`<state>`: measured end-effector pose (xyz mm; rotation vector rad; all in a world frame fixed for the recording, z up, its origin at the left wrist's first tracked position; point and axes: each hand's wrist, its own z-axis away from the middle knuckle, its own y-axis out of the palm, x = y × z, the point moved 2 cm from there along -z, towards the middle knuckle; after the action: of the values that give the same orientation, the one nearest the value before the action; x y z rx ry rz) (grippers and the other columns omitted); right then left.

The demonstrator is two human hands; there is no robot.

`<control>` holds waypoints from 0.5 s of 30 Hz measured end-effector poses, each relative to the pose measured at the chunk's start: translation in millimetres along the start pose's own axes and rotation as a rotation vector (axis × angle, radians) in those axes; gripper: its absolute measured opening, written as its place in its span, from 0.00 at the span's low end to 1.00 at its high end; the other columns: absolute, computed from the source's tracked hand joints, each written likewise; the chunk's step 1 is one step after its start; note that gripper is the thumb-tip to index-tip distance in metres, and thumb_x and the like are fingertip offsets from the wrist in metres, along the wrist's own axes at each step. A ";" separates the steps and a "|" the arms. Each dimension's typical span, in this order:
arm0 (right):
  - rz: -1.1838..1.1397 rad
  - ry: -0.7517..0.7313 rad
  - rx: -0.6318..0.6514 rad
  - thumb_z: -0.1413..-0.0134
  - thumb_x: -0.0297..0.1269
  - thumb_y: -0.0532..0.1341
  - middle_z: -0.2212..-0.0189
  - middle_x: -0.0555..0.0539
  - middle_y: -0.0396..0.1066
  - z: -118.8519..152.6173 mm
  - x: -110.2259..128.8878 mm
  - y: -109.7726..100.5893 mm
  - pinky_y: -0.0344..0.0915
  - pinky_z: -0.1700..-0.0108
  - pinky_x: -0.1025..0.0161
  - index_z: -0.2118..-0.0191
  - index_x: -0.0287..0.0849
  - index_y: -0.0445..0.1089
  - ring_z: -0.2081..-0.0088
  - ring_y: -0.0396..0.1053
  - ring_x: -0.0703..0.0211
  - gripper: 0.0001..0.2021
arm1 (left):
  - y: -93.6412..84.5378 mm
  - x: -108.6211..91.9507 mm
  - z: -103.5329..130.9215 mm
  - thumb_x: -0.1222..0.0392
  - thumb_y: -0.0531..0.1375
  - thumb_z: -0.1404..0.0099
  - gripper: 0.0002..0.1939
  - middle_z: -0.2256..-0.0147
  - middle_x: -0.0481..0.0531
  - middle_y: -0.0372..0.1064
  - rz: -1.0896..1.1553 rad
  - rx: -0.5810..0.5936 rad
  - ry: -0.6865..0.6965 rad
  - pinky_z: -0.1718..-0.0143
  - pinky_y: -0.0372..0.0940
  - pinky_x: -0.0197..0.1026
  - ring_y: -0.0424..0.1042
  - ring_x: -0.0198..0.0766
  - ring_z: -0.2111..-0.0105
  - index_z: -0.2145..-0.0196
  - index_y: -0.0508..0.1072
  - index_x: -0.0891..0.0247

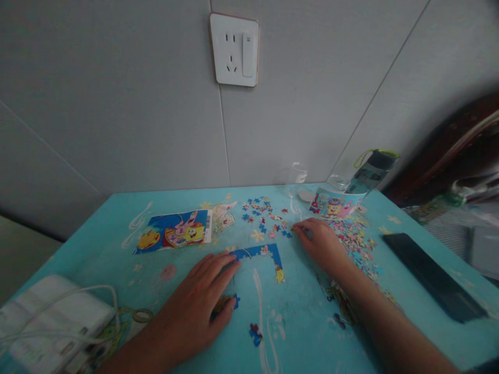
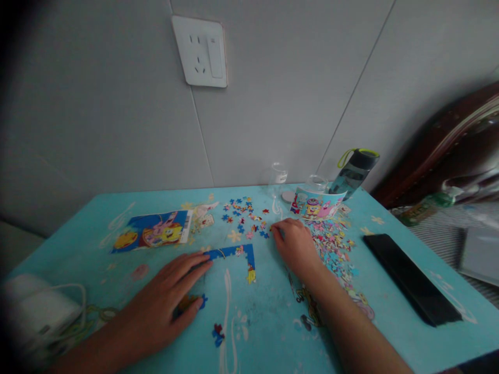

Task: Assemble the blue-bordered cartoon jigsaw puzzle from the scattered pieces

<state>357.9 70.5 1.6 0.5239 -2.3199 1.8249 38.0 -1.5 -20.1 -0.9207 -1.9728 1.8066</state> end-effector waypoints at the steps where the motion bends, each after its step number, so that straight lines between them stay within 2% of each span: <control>1: 0.000 -0.001 -0.002 0.34 0.38 0.55 0.58 0.44 0.78 0.1 -0.8 0.3 0.64 0.47 0.60 0.56 0.43 0.79 0.54 0.74 0.52 0.14 | 0.1 0.1 -0.2 0.56 0.54 0.29 0.32 0.32 0.49 0.48 0.000 0.002 0.000 0.33 0.59 0.60 0.52 0.48 0.34 0.31 0.50 0.52; 8: -0.006 0.050 -0.017 0.34 0.38 0.56 0.56 0.42 0.78 -7.2 -7.9 3.1 0.64 0.46 0.59 0.51 0.41 0.78 0.53 0.74 0.51 0.15 | 0.8 0.8 -0.3 0.56 0.55 0.29 0.32 0.32 0.50 0.48 0.025 0.010 0.004 0.33 0.58 0.60 0.51 0.48 0.33 0.31 0.50 0.52; 11: 0.000 0.070 -0.012 0.35 0.38 0.56 0.54 0.42 0.77 -23.2 -6.9 6.4 0.65 0.48 0.61 0.49 0.41 0.77 0.54 0.74 0.53 0.16 | 0.5 0.6 -0.5 0.57 0.55 0.30 0.32 0.32 0.51 0.49 0.040 -0.006 0.012 0.33 0.58 0.60 0.51 0.49 0.33 0.31 0.51 0.53; 15: 0.018 0.111 0.040 0.37 0.43 0.59 0.56 0.42 0.78 -54.5 -5.9 12.7 0.67 0.55 0.63 0.49 0.42 0.77 0.58 0.76 0.54 0.16 | -1.1 -0.3 -1.2 0.58 0.56 0.30 0.32 0.33 0.53 0.52 0.058 -0.028 0.025 0.34 0.59 0.60 0.54 0.51 0.34 0.32 0.53 0.54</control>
<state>353.3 126.5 1.8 0.3970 -2.2270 1.8615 38.7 -0.8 -18.8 -1.0144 -1.9803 1.7938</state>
